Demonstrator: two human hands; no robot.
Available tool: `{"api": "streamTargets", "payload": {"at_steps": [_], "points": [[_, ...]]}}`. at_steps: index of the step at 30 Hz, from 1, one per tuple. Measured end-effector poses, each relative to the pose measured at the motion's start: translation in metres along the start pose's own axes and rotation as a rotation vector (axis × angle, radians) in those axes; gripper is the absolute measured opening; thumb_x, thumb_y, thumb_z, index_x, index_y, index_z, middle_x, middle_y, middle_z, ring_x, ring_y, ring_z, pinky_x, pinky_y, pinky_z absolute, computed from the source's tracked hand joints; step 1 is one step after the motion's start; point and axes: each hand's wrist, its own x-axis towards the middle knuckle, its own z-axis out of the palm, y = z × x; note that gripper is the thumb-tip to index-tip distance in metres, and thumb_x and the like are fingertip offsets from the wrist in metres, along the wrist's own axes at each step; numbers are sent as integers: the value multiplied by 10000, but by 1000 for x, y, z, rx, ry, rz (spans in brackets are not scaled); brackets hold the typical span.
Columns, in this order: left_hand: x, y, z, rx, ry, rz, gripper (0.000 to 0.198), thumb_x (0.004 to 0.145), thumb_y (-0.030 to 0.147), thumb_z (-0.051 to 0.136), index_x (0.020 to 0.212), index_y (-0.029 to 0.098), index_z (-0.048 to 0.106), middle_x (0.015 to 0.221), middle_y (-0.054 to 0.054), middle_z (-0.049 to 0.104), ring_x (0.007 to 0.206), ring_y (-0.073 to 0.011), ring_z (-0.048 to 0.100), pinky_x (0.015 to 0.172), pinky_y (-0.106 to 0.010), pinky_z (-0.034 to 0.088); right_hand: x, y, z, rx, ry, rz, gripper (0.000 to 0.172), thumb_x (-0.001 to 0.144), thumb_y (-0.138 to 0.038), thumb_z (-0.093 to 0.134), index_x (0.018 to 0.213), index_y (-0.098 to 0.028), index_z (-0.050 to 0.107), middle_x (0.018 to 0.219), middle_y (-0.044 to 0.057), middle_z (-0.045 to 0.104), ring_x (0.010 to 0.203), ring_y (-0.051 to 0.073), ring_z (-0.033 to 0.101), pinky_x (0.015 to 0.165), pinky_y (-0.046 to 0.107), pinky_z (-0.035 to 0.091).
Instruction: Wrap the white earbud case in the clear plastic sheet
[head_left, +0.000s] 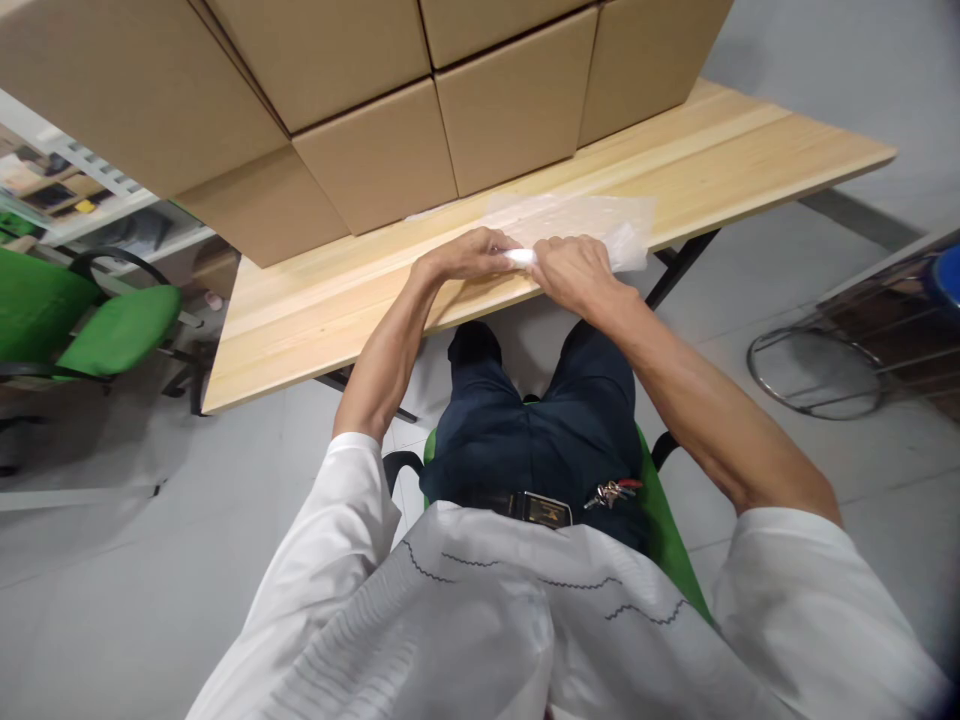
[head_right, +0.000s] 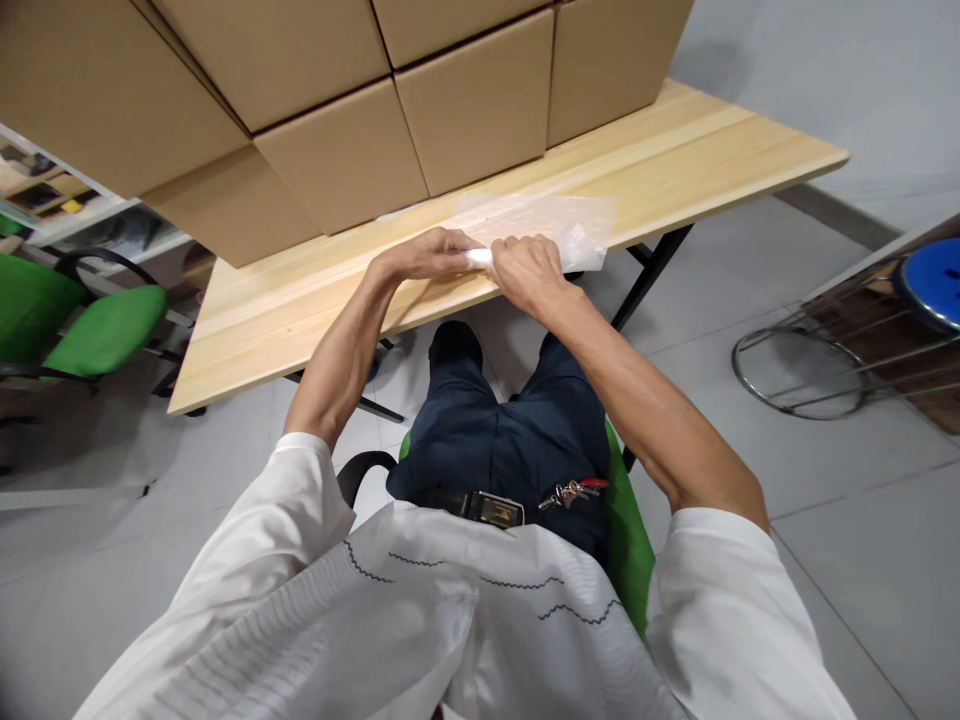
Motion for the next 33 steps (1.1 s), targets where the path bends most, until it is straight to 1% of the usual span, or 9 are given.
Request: {"api": "streamTargets", "payload": {"at_steps": [3, 7, 12, 17, 23, 25, 28, 30, 33], "points": [[9, -2, -14, -39, -133, -31, 419, 891, 580, 843, 1054, 198, 897, 897, -39, 821, 979, -254, 777, 878, -354, 604, 0, 5, 0, 9, 0, 34, 654, 1193, -495, 291, 1454, -66, 710, 1351, 337, 760, 1175, 468, 703, 1044, 593, 507], [18, -10, -22, -35, -139, -91, 350, 919, 506, 821, 1058, 195, 899, 853, -47, 777, 930, -257, 746, 852, -383, 584, 2, 15, 1, 14, -23, 87, 620, 1192, -474, 337, 1457, -66, 720, 1350, 319, 769, 1161, 447, 721, 1012, 554, 517], [24, -22, -18, -67, -197, -143, 397, 980, 501, 744, 1147, 173, 894, 933, -97, 790, 947, -275, 739, 842, -414, 574, 4, 27, 0, 64, -60, 126, 639, 1195, -534, 351, 1431, -96, 752, 1307, 290, 797, 1145, 411, 718, 986, 498, 516], [27, -26, -13, -112, -145, -178, 450, 978, 526, 741, 1222, 175, 881, 1000, -107, 824, 950, -265, 749, 846, -403, 583, 4, 31, -1, 80, -87, 172, 699, 1219, -569, 284, 1417, -104, 767, 1302, 281, 807, 1133, 395, 728, 1013, 499, 513], [31, -27, -7, -59, -84, -207, 367, 936, 482, 702, 1035, 164, 855, 810, -59, 744, 746, -205, 646, 732, -369, 544, 8, 38, 9, 50, -31, 216, 744, 1223, -571, 249, 1421, -96, 786, 1229, 286, 823, 1122, 412, 746, 1000, 522, 522], [32, -30, -5, 18, -34, -203, 349, 894, 454, 700, 1023, 169, 854, 803, -54, 743, 765, -208, 646, 768, -368, 557, 9, 41, 12, 37, -22, 233, 731, 1222, -550, 278, 1411, -59, 784, 1236, 319, 812, 1144, 436, 751, 1012, 554, 523], [30, -38, -3, 149, 45, -178, 409, 853, 423, 691, 1112, 161, 870, 866, -73, 785, 896, -247, 701, 898, -370, 580, 9, 43, 16, 25, -12, 248, 708, 1225, -540, 324, 1397, -26, 780, 1256, 352, 796, 1184, 460, 752, 1037, 590, 514], [27, -45, -2, 210, 70, -164, 451, 856, 413, 676, 1175, 159, 869, 926, -84, 810, 972, -266, 721, 966, -373, 576, 8, 43, 18, 15, 3, 242, 710, 1229, -548, 333, 1399, -18, 774, 1239, 352, 796, 1200, 465, 752, 1045, 598, 509], [22, -54, -2, 263, 105, -152, 451, 871, 407, 675, 1199, 164, 869, 991, -91, 834, 1025, -277, 737, 1023, -381, 567, 7, 43, 20, 1, 14, 222, 707, 1230, -539, 331, 1405, -9, 765, 1200, 343, 802, 1207, 470, 755, 1047, 607, 505]]}}
